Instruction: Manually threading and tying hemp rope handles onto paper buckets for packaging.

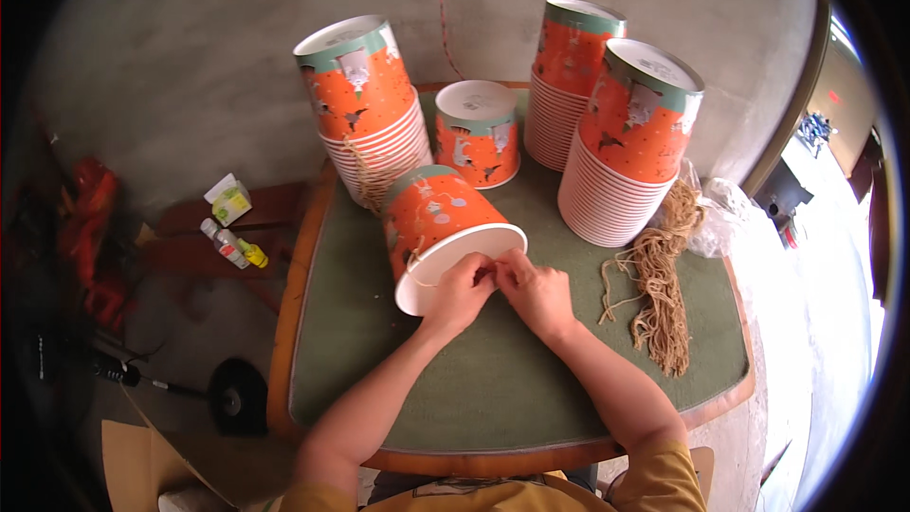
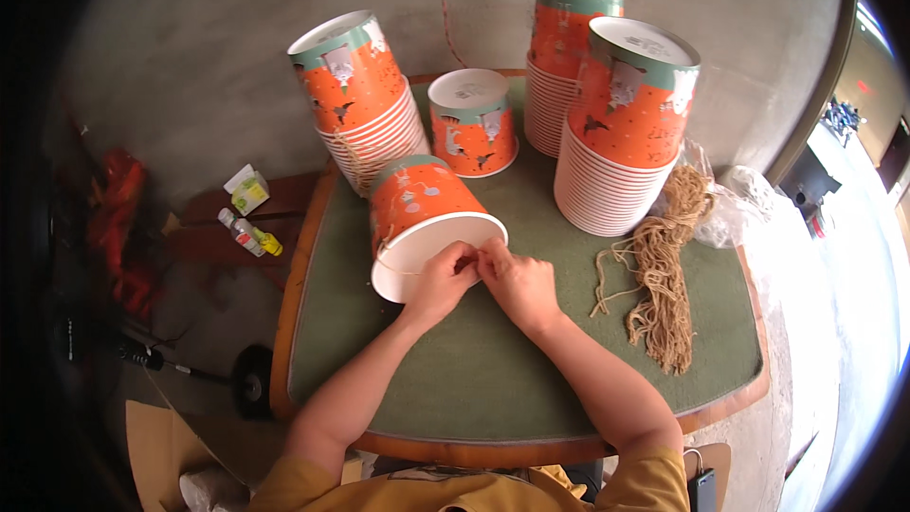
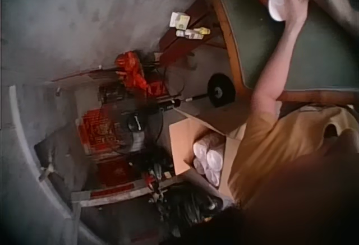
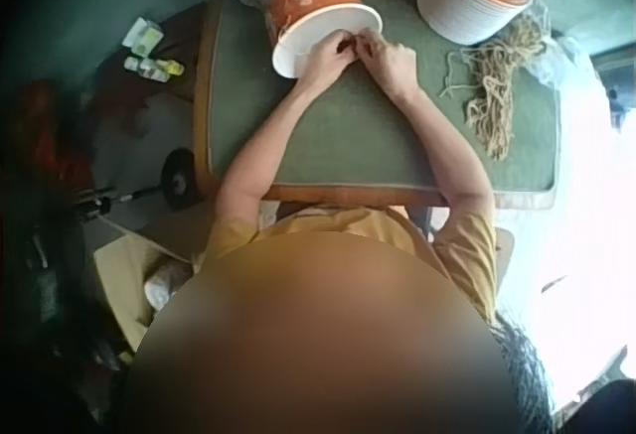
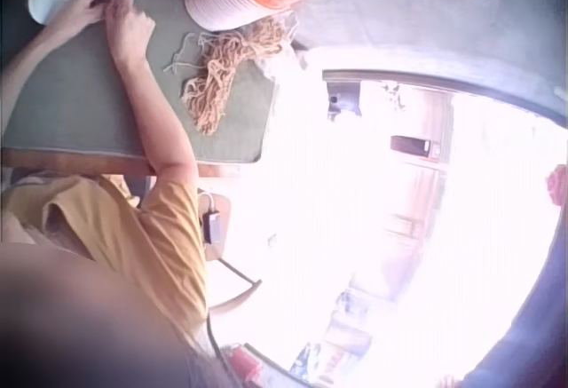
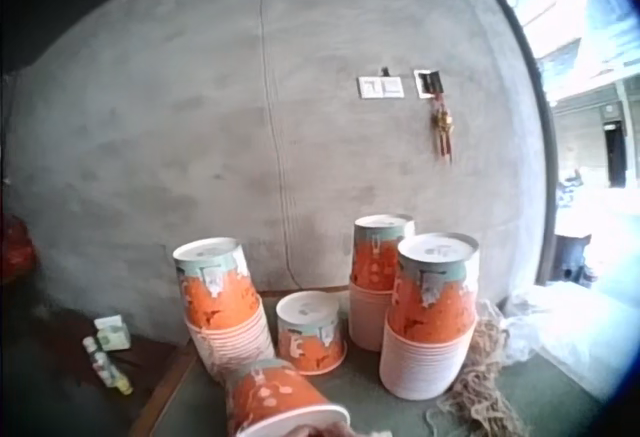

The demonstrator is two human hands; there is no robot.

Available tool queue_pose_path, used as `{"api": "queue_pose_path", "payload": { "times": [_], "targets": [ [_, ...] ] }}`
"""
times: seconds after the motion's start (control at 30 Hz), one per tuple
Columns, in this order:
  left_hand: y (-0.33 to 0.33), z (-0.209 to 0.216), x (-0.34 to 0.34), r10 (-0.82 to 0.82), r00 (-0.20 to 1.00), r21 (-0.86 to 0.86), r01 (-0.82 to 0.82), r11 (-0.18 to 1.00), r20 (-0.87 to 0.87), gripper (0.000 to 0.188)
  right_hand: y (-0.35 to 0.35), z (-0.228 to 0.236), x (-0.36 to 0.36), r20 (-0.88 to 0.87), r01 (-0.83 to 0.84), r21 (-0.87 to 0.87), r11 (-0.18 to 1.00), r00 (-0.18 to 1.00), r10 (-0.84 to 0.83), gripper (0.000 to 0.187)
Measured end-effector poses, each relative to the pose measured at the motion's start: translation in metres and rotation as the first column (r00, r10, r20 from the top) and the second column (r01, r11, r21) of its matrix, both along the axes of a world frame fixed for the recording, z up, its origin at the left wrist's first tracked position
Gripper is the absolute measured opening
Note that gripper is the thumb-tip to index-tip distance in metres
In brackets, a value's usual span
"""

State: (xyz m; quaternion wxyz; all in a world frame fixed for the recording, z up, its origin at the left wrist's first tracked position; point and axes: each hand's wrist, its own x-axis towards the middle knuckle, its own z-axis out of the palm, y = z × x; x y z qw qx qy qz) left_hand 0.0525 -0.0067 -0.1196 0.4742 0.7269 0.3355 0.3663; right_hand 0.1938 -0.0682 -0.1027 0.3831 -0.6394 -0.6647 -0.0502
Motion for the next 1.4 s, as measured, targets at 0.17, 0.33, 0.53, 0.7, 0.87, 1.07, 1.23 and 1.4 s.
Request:
{"api": "queue_pose_path", "payload": {
  "times": [0.17,0.33,0.53,0.7,0.87,1.07,1.23,1.4],
  "targets": [
    [-0.001,0.004,0.001,0.012,0.999,0.032,-0.011,0.999,-0.031,0.014,0.002,0.005,-0.006,-0.095,-0.005,-0.069,0.998,0.996,-0.002,0.012],
    [0.004,-0.002,-0.003,-0.021,0.999,-0.021,0.02,1.0,-0.039,0.014,0.0,0.009,-0.01,-0.096,-0.019,-0.099,0.995,0.995,0.01,0.012],
    [0.003,0.004,-0.003,-0.089,0.993,-0.125,0.079,0.989,-0.073,0.013,-0.003,0.023,-0.008,-0.447,-0.151,-0.201,0.968,0.893,0.047,0.011],
    [0.005,-0.002,-0.003,-0.088,0.994,-0.119,0.081,0.99,-0.057,0.011,-0.003,0.025,-0.008,-0.479,-0.167,-0.202,0.965,0.876,0.051,0.013],
    [0.003,0.003,-0.002,-0.105,0.993,-0.141,0.096,0.985,-0.058,0.011,-0.003,0.026,-0.005,-0.51,-0.21,-0.211,0.955,0.857,0.076,0.014],
    [0.005,0.0,-0.005,-0.156,0.986,-0.23,0.165,0.959,0.054,0.011,-0.015,0.024,0.017,-0.146,-0.16,-0.168,0.973,0.98,0.135,0.018],
    [0.007,-0.004,-0.006,-0.156,0.976,-0.294,0.195,0.936,0.15,0.011,-0.018,0.023,0.021,0.064,-0.181,-0.128,0.975,0.98,0.19,0.025],
    [0.005,-0.005,-0.004,-0.109,0.975,-0.303,0.165,0.938,0.194,0.012,-0.016,0.017,0.021,0.194,-0.179,-0.119,0.977,0.96,0.2,0.025]
  ]
}}
